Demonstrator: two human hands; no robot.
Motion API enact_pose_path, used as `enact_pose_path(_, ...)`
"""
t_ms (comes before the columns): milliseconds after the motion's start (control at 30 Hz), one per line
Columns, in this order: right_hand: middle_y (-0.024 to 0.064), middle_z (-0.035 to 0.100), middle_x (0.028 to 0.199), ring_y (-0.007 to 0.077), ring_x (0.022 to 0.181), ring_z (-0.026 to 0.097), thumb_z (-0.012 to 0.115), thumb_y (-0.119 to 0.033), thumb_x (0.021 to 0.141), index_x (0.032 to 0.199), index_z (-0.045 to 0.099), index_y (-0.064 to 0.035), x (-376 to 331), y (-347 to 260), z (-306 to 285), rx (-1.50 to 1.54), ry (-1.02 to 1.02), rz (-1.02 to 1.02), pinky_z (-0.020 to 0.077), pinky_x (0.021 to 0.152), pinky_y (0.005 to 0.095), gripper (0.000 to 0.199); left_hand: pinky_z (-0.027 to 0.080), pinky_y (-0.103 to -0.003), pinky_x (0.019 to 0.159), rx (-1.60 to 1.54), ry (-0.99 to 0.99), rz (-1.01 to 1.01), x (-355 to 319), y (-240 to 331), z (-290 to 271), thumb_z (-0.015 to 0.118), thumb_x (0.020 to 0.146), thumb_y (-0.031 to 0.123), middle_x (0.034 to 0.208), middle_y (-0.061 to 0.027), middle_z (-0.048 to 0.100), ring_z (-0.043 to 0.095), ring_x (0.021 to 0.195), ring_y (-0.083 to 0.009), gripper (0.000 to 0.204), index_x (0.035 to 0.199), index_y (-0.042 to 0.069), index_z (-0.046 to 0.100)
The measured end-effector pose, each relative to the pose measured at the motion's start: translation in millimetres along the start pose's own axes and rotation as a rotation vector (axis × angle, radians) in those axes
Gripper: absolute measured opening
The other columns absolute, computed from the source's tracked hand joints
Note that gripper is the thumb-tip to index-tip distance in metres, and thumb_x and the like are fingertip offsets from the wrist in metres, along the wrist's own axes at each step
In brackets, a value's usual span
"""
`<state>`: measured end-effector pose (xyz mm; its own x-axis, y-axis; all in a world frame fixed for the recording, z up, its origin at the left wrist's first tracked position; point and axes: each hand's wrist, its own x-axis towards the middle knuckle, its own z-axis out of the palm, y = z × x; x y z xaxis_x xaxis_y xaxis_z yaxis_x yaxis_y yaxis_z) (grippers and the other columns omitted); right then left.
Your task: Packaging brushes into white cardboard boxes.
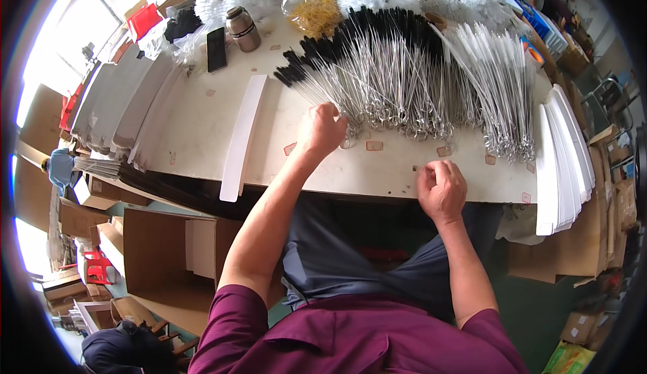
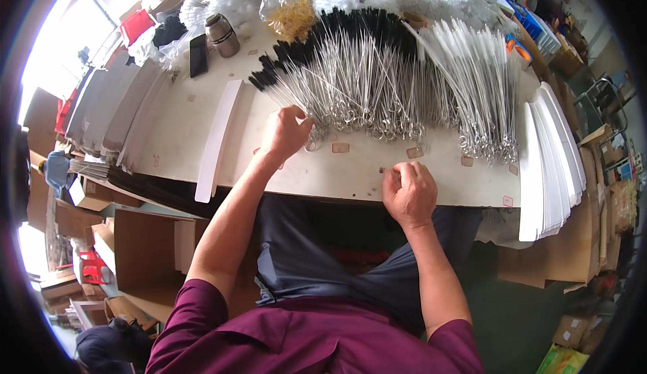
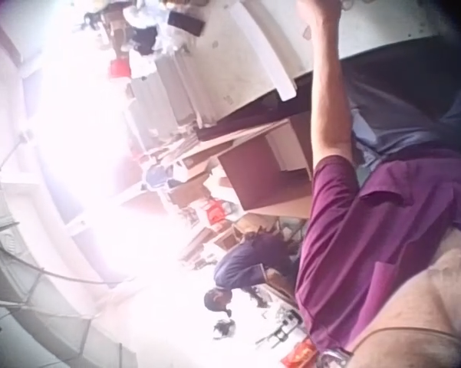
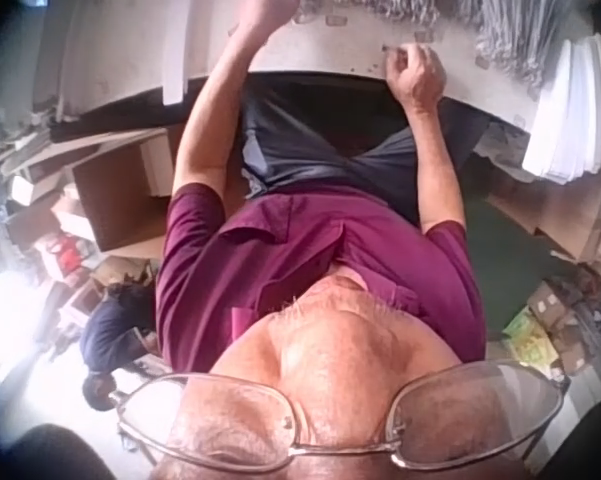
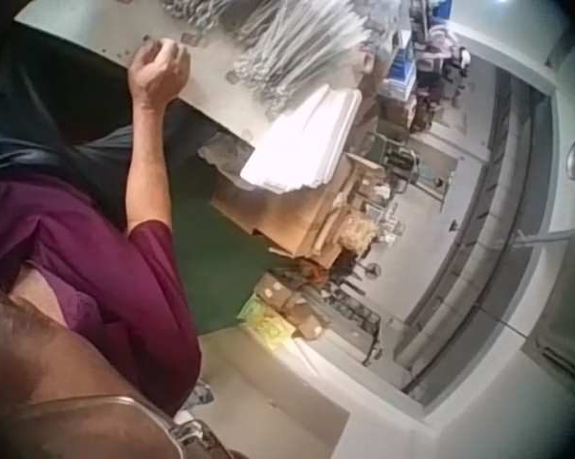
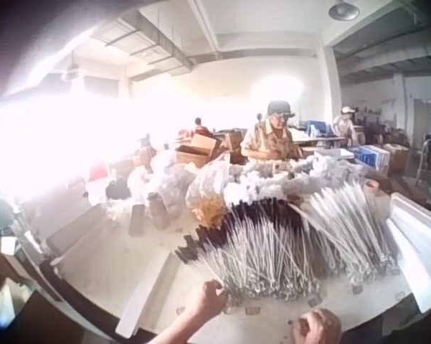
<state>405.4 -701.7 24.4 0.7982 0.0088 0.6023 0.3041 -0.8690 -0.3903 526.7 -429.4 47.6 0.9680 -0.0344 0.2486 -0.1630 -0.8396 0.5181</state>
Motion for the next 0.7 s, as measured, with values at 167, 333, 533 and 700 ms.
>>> enact_pose_path(167,0.0082,0.060,0.079,0.0312,0.074,0.063,0.074,-0.012,0.084,0.084,0.063,-0.0074,-0.1,0.4,0.7,0.016,0.015,0.003,0.0500,0.066,0.0433,0.012,0.057,-0.043,0.063,-0.122,-0.054,-0.264,17.1,11.7,1.5,0.079,0.081,0.035,0.064,-0.0193,0.068,0.070,0.061,-0.0286,0.041,0.069,-0.003,0.069)
enact_pose_path(333,0.0086,0.061,0.079,0.0309,0.075,0.063,0.073,-0.012,0.084,0.082,0.064,-0.0068,0.3,-2.2,-1.6,0.034,0.021,0.015,0.0504,0.067,0.0430,0.011,0.056,-0.039,0.051,-0.069,-0.142,-0.209,23.3,9.6,-2.9,0.079,0.080,0.029,0.060,-0.0144,0.065,0.065,0.053,-0.0198,0.038,0.068,-0.005,0.067)
enact_pose_path(533,0.0088,0.063,0.080,0.0312,0.076,0.063,0.072,-0.014,0.085,0.083,0.066,-0.0067,-0.5,-1.3,-5.3,0.077,0.018,0.034,0.0510,0.068,0.0431,0.009,0.053,-0.031,0.042,-0.469,-0.268,-0.367,25.7,4.7,-29.3,0.069,0.083,0.010,0.059,-0.0122,0.063,0.065,0.052,-0.0165,0.020,0.072,-0.006,0.066)
enact_pose_path(700,0.0077,0.063,0.079,0.0306,0.076,0.063,0.072,-0.013,0.085,0.083,0.066,-0.0075,-0.5,-1.4,-4.4,0.109,0.009,0.023,0.0513,0.069,0.0433,0.008,0.052,-0.030,0.043,-0.143,0.035,0.017,32.0,-10.1,-47.6,0.064,0.085,0.008,0.058,-0.0095,0.062,0.063,0.050,-0.0147,0.019,0.070,-0.005,0.062)
